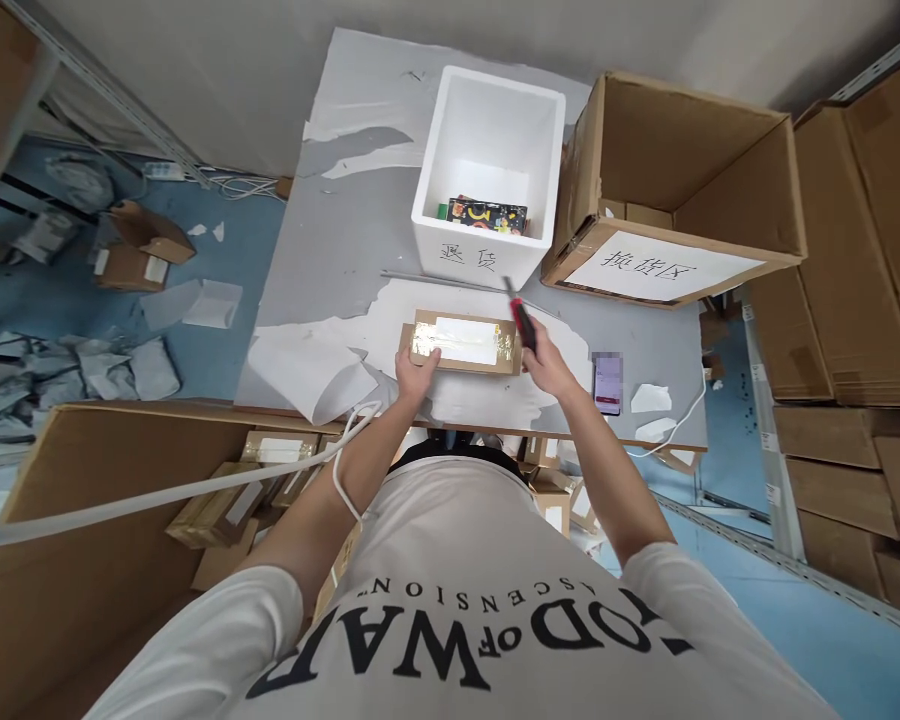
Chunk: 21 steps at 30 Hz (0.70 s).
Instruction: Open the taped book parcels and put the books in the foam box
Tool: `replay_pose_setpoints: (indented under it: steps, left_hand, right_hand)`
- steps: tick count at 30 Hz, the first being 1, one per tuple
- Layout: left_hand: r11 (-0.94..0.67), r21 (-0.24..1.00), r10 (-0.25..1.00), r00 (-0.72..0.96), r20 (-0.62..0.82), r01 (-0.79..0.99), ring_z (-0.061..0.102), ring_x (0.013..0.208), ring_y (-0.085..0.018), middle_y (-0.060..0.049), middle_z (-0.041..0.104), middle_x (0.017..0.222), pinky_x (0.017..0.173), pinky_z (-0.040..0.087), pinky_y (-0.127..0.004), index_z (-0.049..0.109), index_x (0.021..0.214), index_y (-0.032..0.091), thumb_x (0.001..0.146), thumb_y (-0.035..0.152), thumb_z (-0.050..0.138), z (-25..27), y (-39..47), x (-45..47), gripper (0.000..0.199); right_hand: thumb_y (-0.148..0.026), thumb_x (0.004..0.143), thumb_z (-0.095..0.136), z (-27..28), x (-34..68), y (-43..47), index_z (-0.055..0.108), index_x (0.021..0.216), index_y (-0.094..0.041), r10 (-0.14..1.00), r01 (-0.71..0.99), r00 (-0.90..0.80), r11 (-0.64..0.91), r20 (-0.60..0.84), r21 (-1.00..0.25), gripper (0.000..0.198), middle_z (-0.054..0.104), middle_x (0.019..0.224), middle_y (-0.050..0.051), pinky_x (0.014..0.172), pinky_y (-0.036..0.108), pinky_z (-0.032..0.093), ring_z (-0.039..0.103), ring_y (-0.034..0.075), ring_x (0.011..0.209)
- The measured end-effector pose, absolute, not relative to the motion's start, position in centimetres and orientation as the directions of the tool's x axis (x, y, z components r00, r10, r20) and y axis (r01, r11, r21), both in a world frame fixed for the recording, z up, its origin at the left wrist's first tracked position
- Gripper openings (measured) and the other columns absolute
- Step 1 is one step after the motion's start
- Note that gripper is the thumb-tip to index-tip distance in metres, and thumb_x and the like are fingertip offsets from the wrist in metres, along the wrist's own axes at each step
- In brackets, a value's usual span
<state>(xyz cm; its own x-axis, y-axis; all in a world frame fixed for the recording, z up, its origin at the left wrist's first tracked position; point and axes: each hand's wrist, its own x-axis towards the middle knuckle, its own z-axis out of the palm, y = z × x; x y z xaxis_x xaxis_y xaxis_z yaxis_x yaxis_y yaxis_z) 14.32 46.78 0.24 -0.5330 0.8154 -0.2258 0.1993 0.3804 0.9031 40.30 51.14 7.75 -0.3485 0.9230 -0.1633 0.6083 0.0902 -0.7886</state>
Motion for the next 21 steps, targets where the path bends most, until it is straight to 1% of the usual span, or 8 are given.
replay_pose_setpoints:
  steps: [1,2,3,6,8,11,16,21]
  left_hand:
    - [0.381,0.903,0.823,-0.518,-0.234,0.198,0.054,0.12,-0.027,-0.011,0.06,0.116,0.106,0.042,-0.039,0.059,0.115,0.015,0.071,0.044,0.075,0.2,46.9,14.3,0.055]
    - [0.381,0.905,0.831,-0.5,-0.244,0.192,0.056,0.116,-0.026,-0.011,0.061,0.115,0.104,0.044,-0.038,0.059,0.115,0.015,0.072,0.044,0.074,0.1,47.0,14.3,0.054]
    - [0.377,0.908,0.84,-0.48,-0.252,0.183,0.059,0.113,-0.025,-0.011,0.062,0.113,0.102,0.046,-0.037,0.058,0.116,0.015,0.073,0.045,0.072,-0.1,47.1,14.3,0.054]
    - [0.35,0.925,0.859,-0.444,-0.256,0.145,0.063,0.104,-0.022,-0.01,0.066,0.111,0.096,0.049,-0.035,0.057,0.117,0.016,0.075,0.045,0.07,-0.5,47.5,14.2,0.052]
    - [0.342,0.931,0.86,-0.441,-0.256,0.128,0.064,0.102,-0.021,-0.01,0.066,0.111,0.094,0.05,-0.035,0.056,0.117,0.016,0.074,0.044,0.071,-0.7,47.5,14.0,0.053]
    - [0.345,0.932,0.86,-0.435,-0.266,0.113,0.064,0.102,-0.022,-0.01,0.067,0.111,0.094,0.05,-0.035,0.056,0.118,0.016,0.073,0.043,0.073,-0.7,47.5,13.8,0.055]
    - [0.347,0.929,0.864,-0.429,-0.264,0.127,0.064,0.102,-0.022,-0.009,0.067,0.11,0.093,0.051,-0.035,0.057,0.118,0.016,0.074,0.043,0.073,-0.4,47.5,13.7,0.054]
    - [0.374,0.914,0.849,-0.455,-0.271,0.155,0.064,0.103,-0.023,-0.009,0.066,0.111,0.094,0.05,-0.036,0.056,0.118,0.016,0.073,0.043,0.073,-0.3,47.6,13.8,0.055]
  right_hand:
    - [-0.03,0.092,0.04,9.0,38.9,51.9,0.016,0.152,-0.021,0.883,0.654,-0.441,0.195,-0.16,-0.731,0.065,0.056,0.127,0.013,0.092,0.043,0.047,0.059,0.024,0.099]
    - [-0.03,0.093,0.04,10.0,37.4,52.5,0.02,0.151,-0.023,0.82,0.678,-0.542,0.299,-0.183,-0.671,0.062,0.056,0.127,0.012,0.093,0.043,0.045,0.058,0.026,0.104]
    - [-0.029,0.094,0.039,10.7,36.1,53.1,0.024,0.151,-0.026,0.761,0.701,-0.607,0.377,-0.228,-0.606,0.059,0.058,0.125,0.011,0.092,0.041,0.045,0.057,0.027,0.104]
    - [-0.026,0.096,0.037,11.2,33.2,54.7,0.026,0.151,-0.033,0.629,0.71,-0.697,0.536,-0.346,-0.457,0.056,0.06,0.114,0.01,0.087,0.035,0.044,0.059,0.026,0.098]
    - [-0.026,0.097,0.037,10.8,32.4,55.6,0.025,0.151,-0.035,0.581,0.688,-0.725,0.6,-0.369,-0.408,0.056,0.06,0.11,0.009,0.084,0.034,0.043,0.06,0.025,0.094]
    - [-0.025,0.097,0.036,10.1,32.1,56.3,0.025,0.151,-0.036,0.538,0.655,-0.754,0.654,-0.377,-0.378,0.056,0.059,0.108,0.008,0.083,0.033,0.043,0.06,0.024,0.094]
    - [-0.022,0.096,0.038,10.5,31.7,56.2,0.029,0.149,-0.037,0.542,0.663,-0.747,0.652,-0.385,-0.368,0.056,0.06,0.108,0.008,0.081,0.031,0.042,0.061,0.022,0.091]
    - [-0.016,0.094,0.041,11.2,31.9,56.3,0.033,0.148,-0.037,0.54,0.683,-0.722,0.653,-0.431,-0.326,0.059,0.061,0.102,0.007,0.076,0.028,0.042,0.062,0.021,0.086]
